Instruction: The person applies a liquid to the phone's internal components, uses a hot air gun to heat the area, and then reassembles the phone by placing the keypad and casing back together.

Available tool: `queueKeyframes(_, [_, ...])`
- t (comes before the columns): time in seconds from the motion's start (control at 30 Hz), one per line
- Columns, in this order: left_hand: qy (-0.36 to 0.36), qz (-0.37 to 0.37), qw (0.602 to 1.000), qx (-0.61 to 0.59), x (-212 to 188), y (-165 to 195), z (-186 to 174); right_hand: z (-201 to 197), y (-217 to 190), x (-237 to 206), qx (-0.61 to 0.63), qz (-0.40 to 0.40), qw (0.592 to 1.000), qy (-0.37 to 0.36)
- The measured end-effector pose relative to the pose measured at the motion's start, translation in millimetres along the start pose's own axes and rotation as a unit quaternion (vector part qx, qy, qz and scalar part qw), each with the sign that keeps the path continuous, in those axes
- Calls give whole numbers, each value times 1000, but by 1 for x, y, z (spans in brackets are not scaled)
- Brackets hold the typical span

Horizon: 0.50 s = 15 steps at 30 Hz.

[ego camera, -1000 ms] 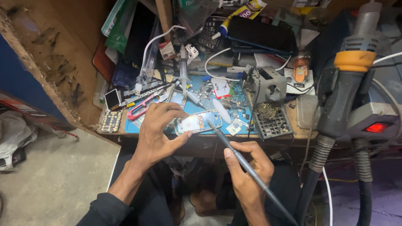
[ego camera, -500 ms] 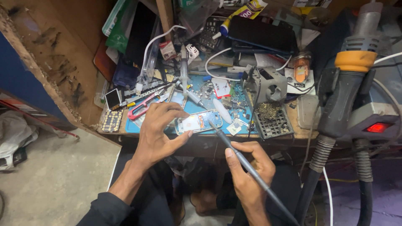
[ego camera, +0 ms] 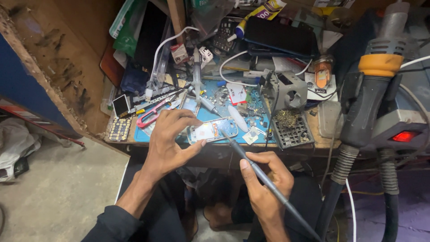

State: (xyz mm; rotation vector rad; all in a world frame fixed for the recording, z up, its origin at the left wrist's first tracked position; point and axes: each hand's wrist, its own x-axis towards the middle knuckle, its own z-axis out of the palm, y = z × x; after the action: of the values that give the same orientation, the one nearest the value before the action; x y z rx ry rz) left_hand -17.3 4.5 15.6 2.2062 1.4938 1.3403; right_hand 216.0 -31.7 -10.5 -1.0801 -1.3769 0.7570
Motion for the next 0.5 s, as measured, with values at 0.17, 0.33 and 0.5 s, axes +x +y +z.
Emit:
queueKeyframes(0.17, [1, 2, 1000, 3, 0, -1, 0, -1, -1, -1, 12, 29, 1000, 3])
queueKeyframes(0.33, [2, 4, 1000, 3, 0, -1, 0, -2, -2, -1, 1, 39, 999, 6])
queueKeyframes(0.5, [2, 5, 1000, 1, 0, -2, 1, -2, -3, -1, 17, 30, 999, -9])
